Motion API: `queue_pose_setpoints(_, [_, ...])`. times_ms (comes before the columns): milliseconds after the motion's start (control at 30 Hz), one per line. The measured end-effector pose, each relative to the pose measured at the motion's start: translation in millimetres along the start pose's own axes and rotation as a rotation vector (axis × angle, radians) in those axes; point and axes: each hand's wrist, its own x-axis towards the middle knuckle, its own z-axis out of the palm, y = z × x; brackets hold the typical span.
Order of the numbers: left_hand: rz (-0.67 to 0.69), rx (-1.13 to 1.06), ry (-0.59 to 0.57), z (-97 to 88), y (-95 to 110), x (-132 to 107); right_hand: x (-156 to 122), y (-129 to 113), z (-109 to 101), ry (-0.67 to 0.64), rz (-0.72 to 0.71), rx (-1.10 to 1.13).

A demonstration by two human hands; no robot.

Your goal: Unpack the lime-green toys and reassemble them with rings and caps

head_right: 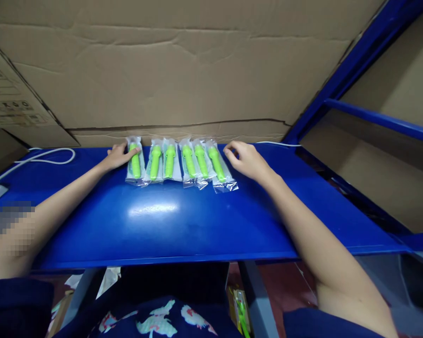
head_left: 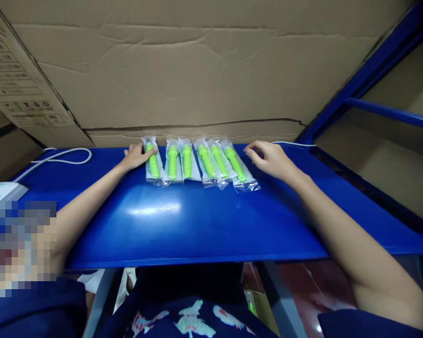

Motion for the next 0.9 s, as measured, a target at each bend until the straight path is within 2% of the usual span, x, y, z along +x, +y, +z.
queue_pose_setpoints(67, [-0.019, 0.223, -0.019, -0.7, 3, -5, -2, 6, -6, -0.015, 0.058, 0.006])
queue_pose_setpoints(133, [0.019, 0.328, -0.038, -3.4, 6, -9, -2, 9, -11, -0.022, 0.103, 0.018])
queue_pose_setpoints(233, [0.088, 0.402, -0.017, -10.4, 9, -16, -2, 11, -17, -0.033, 0.144, 0.043])
queue_pose_setpoints(433, [0.09, 0.402, 0.024, -26.7, 3, -36, -4, 17, -17, -0.113, 0.175, 0.078])
queue_pose_setpoints(533, [0.119, 0.408, 0.055, -33.5, -10, -46, -4, 18, -5, -0.162, 0.189, 0.073])
queue_pose_setpoints(700, [0.153, 0.386, 0.071, -37.7, -25, -53, -6, 5, 33, -0.208, 0.178, 0.02])
queue_pose_setpoints(800, [0.239, 0.367, 0.075, -34.2, -19, -55, -7, -8, 49, -0.171, 0.162, 0.035])
queue_pose_setpoints(900, [0.375, 0.406, 0.021, -30.7, -4, -60, -8, -17, 48, -0.16, 0.179, 0.031])
